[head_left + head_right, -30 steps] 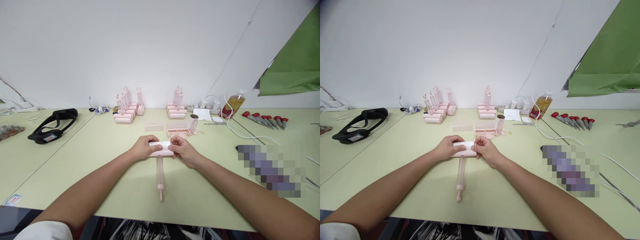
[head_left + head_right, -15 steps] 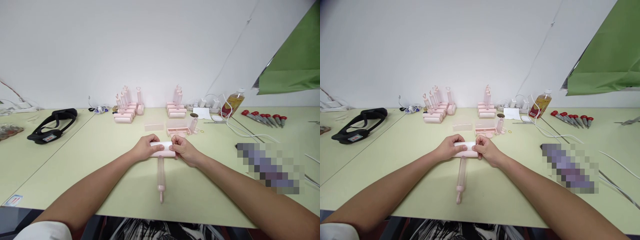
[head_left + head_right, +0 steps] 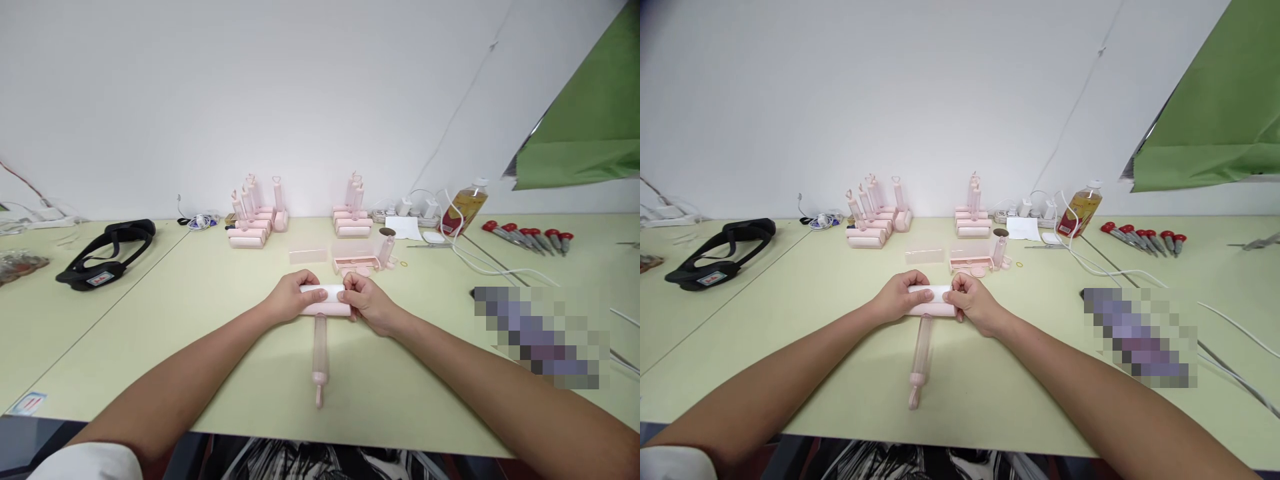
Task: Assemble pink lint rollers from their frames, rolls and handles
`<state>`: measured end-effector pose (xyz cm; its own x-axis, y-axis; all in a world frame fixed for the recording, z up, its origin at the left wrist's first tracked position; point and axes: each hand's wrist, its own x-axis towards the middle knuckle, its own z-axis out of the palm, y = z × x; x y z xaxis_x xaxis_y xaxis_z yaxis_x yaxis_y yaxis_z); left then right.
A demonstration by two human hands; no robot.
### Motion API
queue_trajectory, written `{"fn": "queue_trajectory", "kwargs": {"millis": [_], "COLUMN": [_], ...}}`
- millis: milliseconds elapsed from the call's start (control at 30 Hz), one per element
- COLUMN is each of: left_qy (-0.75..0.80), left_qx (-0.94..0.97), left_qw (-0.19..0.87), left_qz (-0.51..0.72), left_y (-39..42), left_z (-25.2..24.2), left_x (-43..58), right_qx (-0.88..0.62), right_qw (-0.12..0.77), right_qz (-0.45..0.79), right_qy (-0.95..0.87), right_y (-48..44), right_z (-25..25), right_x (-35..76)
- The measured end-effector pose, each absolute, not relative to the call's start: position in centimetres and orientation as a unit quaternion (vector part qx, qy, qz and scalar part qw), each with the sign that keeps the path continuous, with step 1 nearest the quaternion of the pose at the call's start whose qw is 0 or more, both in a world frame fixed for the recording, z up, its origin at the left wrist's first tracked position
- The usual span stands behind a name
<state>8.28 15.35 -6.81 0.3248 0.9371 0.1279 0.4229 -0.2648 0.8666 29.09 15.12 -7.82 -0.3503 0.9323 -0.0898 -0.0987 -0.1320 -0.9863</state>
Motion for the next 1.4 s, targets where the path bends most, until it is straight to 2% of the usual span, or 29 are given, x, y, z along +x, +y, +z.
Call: {"fn": "queue_trajectory", "kwargs": {"millis": [467, 667, 933, 1200, 1400], "left_qy": [0.464, 0.456, 0.541, 0.463, 0.474], "left_qx": [0.706, 0.693, 0.639, 0.728, 0.726], "left_qw": [0.390, 0.404, 0.336, 0.408, 0.392], "left_qz": [0.365, 0.386, 0.431, 0.299, 0.309], "left_y": [14.9, 14.9, 14.9, 14.2, 13.8], "left_z": [-7.2, -7.2, -7.3, -6.3, -6.0], "left_x": [8.2, 8.1, 9.0, 7.8, 7.9], "right_qx": [-0.403, -0.381, -0.412, -0.421, -0.431], "right_qw": [0.443, 0.429, 0.415, 0.392, 0.391], "right_qz": [0.563, 0.577, 0.564, 0.515, 0.511], "right_qy": [-0.569, -0.581, -0.583, -0.635, -0.633], "right_y": [14.7, 14.7, 14.9, 14.6, 14.7], "right_z": [-7.5, -7.4, -7.5, -7.4, -7.2], "right_x": [28.9, 29.4, 29.3, 29.5, 29.7]}}
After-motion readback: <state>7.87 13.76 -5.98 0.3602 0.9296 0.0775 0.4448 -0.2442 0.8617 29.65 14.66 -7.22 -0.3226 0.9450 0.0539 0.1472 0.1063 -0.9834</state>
